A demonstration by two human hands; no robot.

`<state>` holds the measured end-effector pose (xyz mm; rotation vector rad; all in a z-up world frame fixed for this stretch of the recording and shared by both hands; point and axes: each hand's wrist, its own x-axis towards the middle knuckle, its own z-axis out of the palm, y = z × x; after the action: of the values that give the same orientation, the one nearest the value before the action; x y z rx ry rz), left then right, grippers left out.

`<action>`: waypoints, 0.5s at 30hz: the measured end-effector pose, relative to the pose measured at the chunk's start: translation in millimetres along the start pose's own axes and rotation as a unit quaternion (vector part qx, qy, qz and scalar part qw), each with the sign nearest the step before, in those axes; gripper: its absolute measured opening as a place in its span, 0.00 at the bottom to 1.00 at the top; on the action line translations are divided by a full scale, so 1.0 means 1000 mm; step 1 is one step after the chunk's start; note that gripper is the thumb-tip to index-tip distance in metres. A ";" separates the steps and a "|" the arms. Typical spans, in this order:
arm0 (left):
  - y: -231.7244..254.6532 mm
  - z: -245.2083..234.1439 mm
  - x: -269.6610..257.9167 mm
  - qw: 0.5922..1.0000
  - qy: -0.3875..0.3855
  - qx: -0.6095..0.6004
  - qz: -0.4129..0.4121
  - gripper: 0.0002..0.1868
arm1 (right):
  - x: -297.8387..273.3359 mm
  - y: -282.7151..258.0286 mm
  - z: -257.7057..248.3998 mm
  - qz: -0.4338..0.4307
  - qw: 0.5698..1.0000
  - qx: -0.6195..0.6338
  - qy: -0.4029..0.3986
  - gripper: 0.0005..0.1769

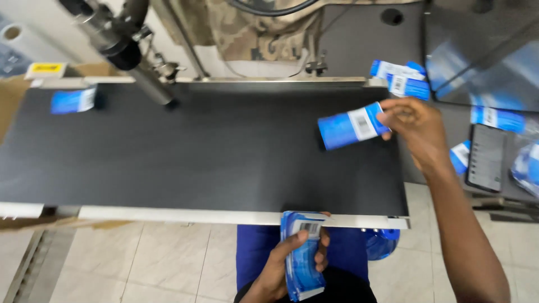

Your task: Placing individual product labels onto a moving conveyor belt from a stack.

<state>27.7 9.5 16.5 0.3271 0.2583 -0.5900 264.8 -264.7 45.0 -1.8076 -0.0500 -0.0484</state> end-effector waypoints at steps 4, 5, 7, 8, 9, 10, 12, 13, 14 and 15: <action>0.002 0.005 -0.002 1.000 0.006 0.019 0.003 0.36 | 0.035 0.013 0.004 -0.012 0.998 0.003 0.056 0.13; 0.001 0.003 -0.002 1.000 0.015 -0.001 -0.004 0.37 | 0.043 0.016 0.004 -0.021 0.997 -0.027 0.074 0.12; 0.004 0.000 -0.002 1.000 0.023 -0.013 -0.015 0.37 | 0.056 0.023 0.005 -0.030 0.993 -0.054 0.099 0.12; 0.004 -0.001 -0.003 0.999 0.033 -0.023 -0.018 0.38 | 0.062 0.028 0.005 -0.036 0.991 -0.083 0.100 0.13; 0.005 -0.002 -0.003 0.998 0.043 -0.032 -0.022 0.38 | 0.069 0.032 0.004 -0.042 0.988 -0.112 0.100 0.15; 0.004 -0.002 -0.004 0.998 0.046 -0.027 -0.025 0.38 | 0.073 0.038 0.005 -0.040 0.988 -0.108 0.105 0.15; 0.004 -0.002 -0.002 0.999 0.043 -0.025 0.010 0.38 | 0.082 0.047 0.004 -0.025 0.987 -0.131 0.091 0.17; 0.004 -0.010 -0.001 0.999 0.041 -0.015 0.004 0.38 | 0.083 0.051 0.008 -0.025 0.986 -0.127 0.101 0.17; 0.001 -0.018 0.002 0.999 0.047 -0.027 0.000 0.39 | 0.084 0.055 0.009 -0.051 0.982 -0.159 0.089 0.17; -0.001 -0.025 0.005 0.998 0.053 -0.038 -0.004 0.40 | 0.085 0.059 0.011 -0.077 0.976 -0.192 0.075 0.17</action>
<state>26.9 15.6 -8.6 0.2835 0.3835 -0.5704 353.3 -267.0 -9.8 -2.1777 -0.0757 -0.3243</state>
